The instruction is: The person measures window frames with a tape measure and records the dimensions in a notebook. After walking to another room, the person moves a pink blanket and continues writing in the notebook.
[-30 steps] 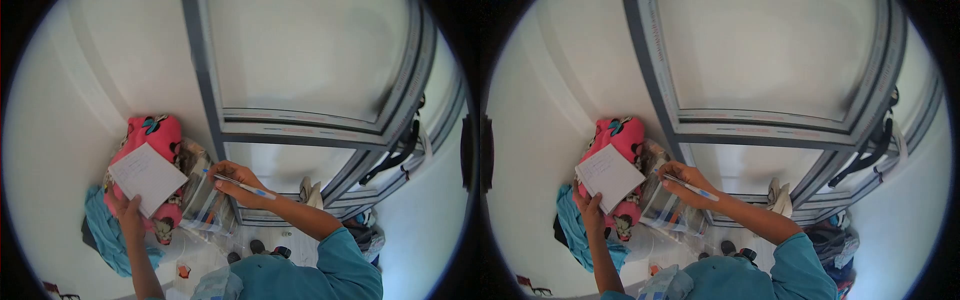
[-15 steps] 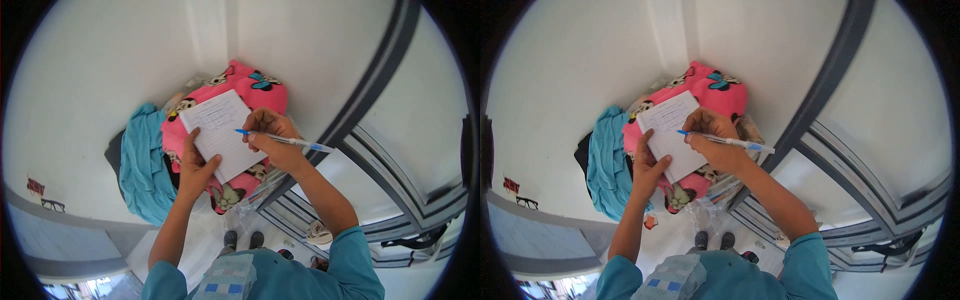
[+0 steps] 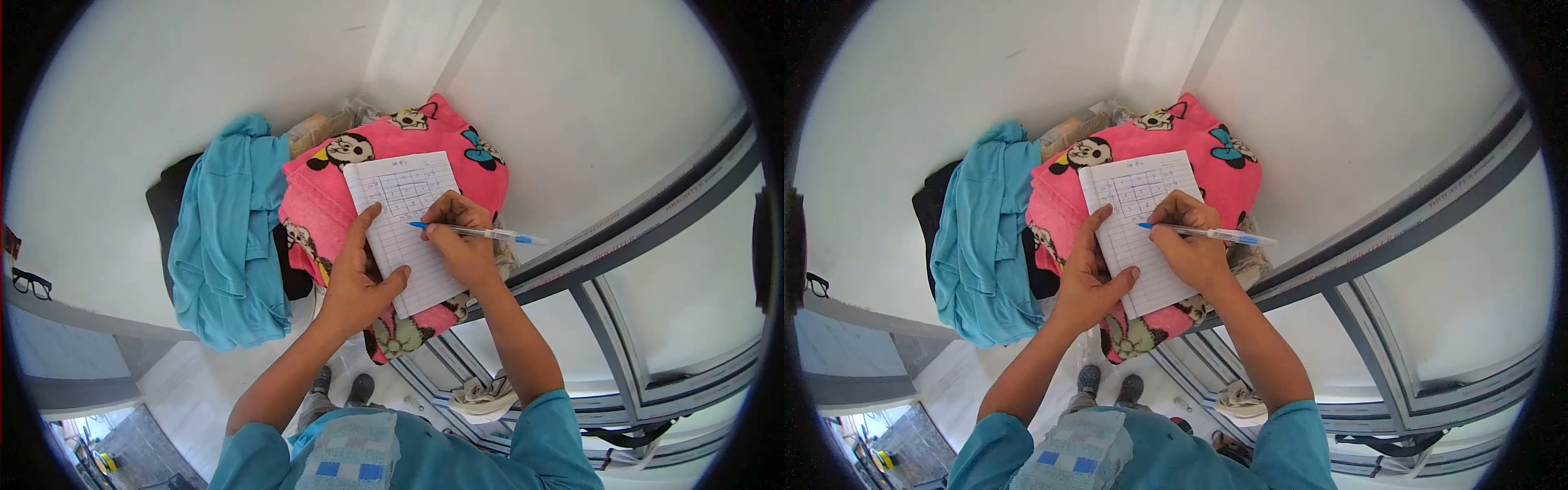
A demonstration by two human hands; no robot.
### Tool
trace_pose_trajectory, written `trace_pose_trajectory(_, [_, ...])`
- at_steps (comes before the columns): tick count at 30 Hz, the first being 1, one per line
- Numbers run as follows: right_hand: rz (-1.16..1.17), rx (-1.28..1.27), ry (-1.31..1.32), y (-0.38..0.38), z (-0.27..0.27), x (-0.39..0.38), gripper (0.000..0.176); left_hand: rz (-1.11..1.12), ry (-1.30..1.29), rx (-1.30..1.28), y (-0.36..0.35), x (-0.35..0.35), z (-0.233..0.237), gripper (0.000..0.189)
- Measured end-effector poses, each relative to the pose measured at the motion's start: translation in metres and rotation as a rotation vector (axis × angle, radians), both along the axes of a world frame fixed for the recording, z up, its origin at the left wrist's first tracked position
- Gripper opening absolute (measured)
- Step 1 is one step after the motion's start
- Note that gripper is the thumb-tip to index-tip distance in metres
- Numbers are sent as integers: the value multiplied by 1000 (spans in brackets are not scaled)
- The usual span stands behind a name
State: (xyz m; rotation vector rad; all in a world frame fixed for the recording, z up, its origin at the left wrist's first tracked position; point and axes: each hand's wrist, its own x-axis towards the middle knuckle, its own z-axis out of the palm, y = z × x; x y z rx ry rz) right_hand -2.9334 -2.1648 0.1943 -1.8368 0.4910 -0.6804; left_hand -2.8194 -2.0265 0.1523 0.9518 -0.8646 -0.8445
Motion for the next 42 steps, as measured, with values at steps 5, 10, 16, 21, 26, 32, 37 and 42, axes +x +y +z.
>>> trace_pose_trajectory(5, [-9,-8,-21,13,8,13,15,-4,49,-12,-1,2,-9,79])
trace_pose_trajectory(10, [-3,-110,24,13,-5,8,15,42,-4,-108,-8,0,-20,79])
trace_pose_trajectory(16, [-81,-516,260,37,12,10,25,27,5,-68,-4,-2,-9,79])
trace_pose_trajectory(21, [-118,-481,189,34,0,11,23,4,37,-31,-5,0,-10,80])
trace_pose_trajectory(26, [-184,-473,169,35,-1,9,19,12,48,-74,-11,1,-16,79])
trace_pose_trajectory(32, [-128,-198,95,73,11,-74,32,1,106,-89,-8,0,-10,78])
trace_pose_trajectory(37, [-773,-912,-685,113,104,-215,55,-48,90,-114,-6,5,-14,76])
trace_pose_trajectory(42, [-667,-1134,-447,140,242,-154,47,30,-131,-110,-11,11,-24,75])
